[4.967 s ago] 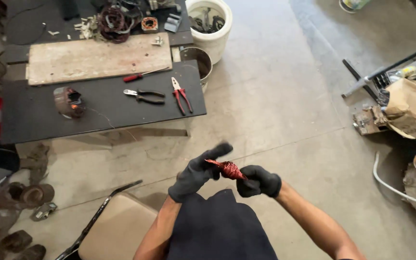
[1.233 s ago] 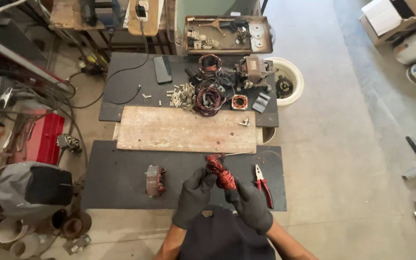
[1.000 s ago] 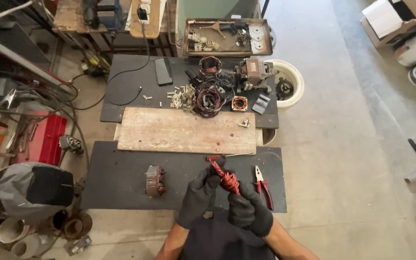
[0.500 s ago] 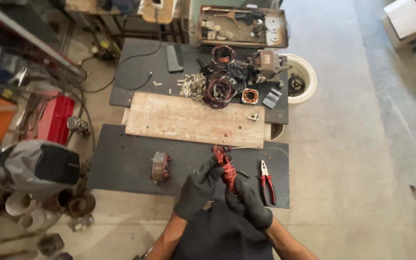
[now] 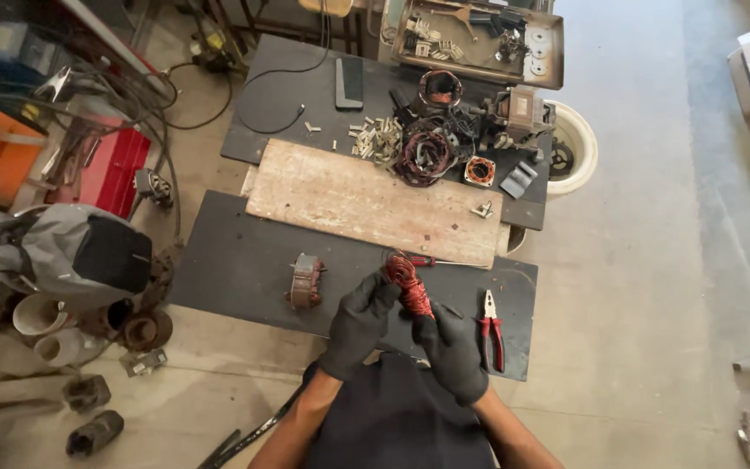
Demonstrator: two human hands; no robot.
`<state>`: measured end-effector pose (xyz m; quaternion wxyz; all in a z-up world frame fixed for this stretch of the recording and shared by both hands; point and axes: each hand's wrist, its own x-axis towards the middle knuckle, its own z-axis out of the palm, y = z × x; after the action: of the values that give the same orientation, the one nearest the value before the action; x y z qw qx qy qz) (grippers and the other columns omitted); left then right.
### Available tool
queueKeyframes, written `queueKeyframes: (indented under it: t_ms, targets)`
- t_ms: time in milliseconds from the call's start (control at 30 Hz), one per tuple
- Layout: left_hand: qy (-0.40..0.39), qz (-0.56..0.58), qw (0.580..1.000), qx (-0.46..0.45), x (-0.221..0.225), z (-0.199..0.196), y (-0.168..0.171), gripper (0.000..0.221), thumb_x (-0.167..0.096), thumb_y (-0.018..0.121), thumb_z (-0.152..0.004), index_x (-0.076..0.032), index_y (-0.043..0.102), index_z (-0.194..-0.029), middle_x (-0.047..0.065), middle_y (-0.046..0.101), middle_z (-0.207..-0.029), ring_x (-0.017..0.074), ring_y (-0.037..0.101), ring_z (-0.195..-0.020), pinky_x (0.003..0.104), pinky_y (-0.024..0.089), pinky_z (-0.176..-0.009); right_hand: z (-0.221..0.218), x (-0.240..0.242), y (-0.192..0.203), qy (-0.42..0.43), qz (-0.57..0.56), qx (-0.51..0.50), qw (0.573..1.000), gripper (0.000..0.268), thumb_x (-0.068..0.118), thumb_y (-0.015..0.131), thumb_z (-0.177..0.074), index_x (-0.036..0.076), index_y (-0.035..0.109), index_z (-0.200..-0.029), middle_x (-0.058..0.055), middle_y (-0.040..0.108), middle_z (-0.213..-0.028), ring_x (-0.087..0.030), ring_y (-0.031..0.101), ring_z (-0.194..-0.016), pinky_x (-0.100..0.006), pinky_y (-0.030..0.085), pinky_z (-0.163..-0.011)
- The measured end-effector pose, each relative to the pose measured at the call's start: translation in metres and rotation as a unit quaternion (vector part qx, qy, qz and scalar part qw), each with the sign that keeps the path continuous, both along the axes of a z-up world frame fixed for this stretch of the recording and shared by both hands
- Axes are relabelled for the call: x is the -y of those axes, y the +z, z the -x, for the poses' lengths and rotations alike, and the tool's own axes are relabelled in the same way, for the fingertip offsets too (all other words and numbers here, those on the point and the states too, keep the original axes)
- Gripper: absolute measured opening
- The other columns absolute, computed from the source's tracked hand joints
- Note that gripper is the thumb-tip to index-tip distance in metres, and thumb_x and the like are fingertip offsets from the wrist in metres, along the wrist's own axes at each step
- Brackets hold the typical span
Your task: Repairing a motor stator by inspecting it and manipulating copper wire coils
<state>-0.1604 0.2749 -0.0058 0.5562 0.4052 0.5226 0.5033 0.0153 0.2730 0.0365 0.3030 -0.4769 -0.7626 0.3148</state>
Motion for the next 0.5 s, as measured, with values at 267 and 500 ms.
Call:
queueKeyframes:
  t_ms: [267, 500]
  targets:
    - [-0.061, -0.033, 0.993, 0.099, -0.002, 0.028, 0.013, 0.041, -0.036, 0.059, -0.101, -0.008, 0.063, -0.131, 0.001, 0.041, -0.047, 0.0088, 0.031, -0.037, 0.030, 0.027, -0.038, 0.014, -0.002, -0.019, 0.220, 0.657, -0.622, 0.364, 0.050, 0.049, 0.045, -0.103, 0.015, 0.042, -0.066, 0.007, 0.030, -0.045, -0.004, 0.021, -0.035, -0.018, 0.023, -0.035]
    - [0.032, 0.008, 0.999, 0.013, 0.004, 0.059, 0.011, 0.037, -0.031, 0.068, -0.095, -0.013, 0.069, -0.128, -0.001, 0.076, -0.116, 0.0080, 0.065, -0.108, 0.027, 0.052, -0.093, 0.050, -0.008, 0.016, 0.030, 0.100, -0.048, 0.993, 0.037, 0.031, 0.044, -0.103, 0.010, 0.063, -0.126, 0.002, 0.065, -0.073, -0.014, 0.060, -0.066, -0.033, 0.049, -0.067]
